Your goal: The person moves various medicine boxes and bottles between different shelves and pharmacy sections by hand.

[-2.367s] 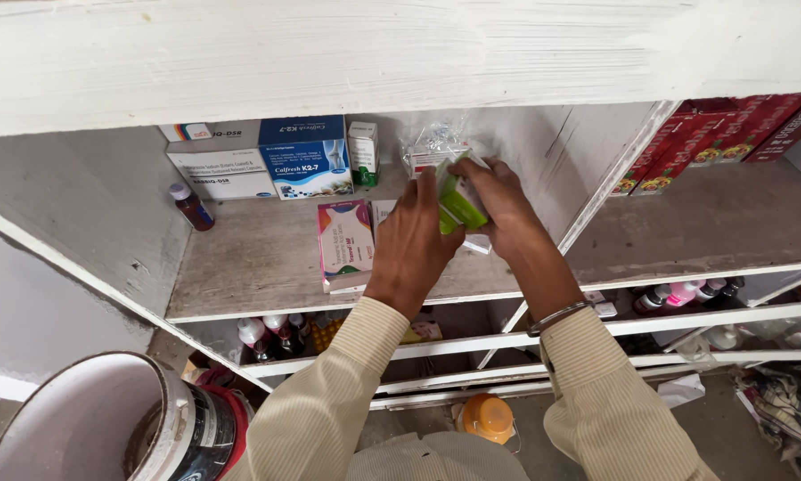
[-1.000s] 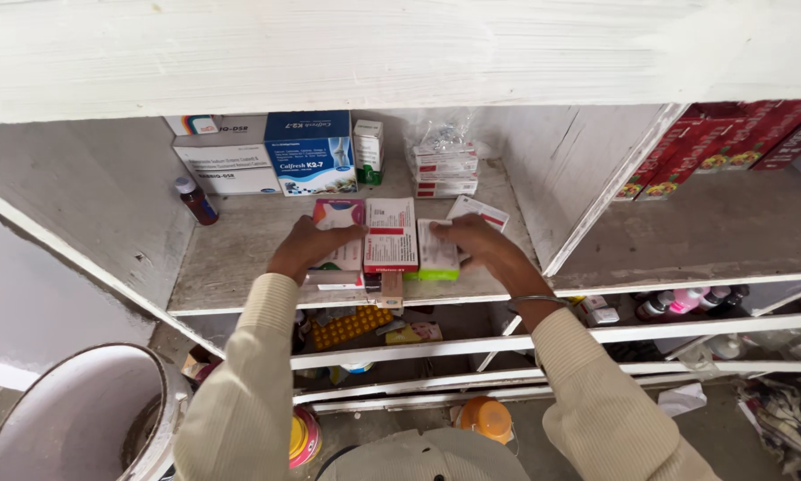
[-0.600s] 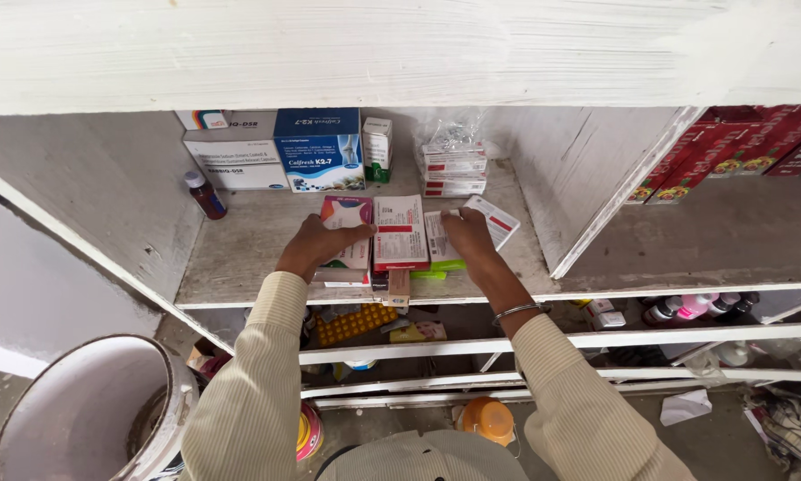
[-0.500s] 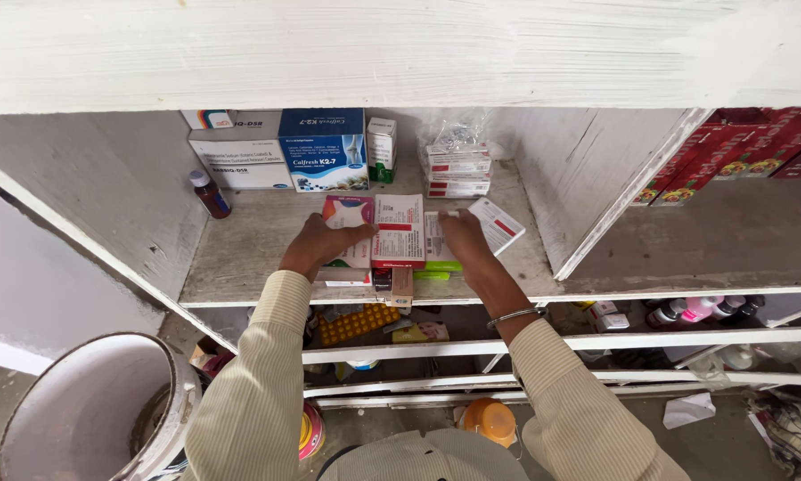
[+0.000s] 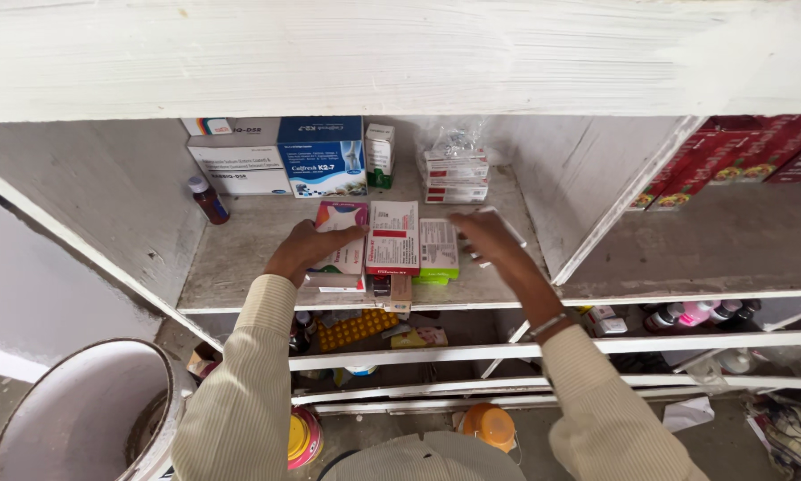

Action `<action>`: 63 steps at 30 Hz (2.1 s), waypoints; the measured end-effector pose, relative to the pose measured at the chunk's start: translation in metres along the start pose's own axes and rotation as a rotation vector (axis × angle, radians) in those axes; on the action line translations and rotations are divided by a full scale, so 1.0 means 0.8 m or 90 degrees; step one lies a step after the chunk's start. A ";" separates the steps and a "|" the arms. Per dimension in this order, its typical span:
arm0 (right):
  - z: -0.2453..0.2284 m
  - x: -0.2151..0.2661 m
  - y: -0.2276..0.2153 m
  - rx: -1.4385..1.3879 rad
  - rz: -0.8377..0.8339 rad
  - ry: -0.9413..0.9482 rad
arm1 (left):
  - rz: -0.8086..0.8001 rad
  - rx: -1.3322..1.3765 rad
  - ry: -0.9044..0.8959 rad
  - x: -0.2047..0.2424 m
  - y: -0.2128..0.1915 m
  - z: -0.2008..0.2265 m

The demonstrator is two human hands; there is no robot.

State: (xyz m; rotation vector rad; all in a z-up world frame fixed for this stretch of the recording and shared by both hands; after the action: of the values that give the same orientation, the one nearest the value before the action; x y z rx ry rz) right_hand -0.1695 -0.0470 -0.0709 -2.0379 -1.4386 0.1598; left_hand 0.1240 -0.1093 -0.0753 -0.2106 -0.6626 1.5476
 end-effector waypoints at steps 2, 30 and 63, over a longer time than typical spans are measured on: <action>0.006 -0.010 -0.022 0.079 0.106 -0.025 | -0.008 -0.010 0.001 0.002 0.001 -0.003; -0.076 0.053 -0.015 -0.041 -0.008 -0.060 | -0.026 -0.030 -0.059 0.001 -0.012 -0.001; -0.111 -0.033 -0.013 -0.018 0.131 -0.297 | 0.481 -0.323 0.076 -0.341 -0.120 -0.010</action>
State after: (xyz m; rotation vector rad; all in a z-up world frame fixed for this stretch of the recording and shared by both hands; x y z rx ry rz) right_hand -0.1495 -0.1058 -0.0017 -2.2663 -1.4938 0.7472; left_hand 0.2393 -0.3735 -0.1021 -1.0210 -0.9337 2.0260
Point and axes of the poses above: each hand's wrist, its own x-axis away from the middle knuckle, its own y-axis out of the palm, z = x × y, the point moved 2 cm from there along -x, towards the middle knuckle, and after that the axes turned 14 degrees about z, right-handed, at the moved point
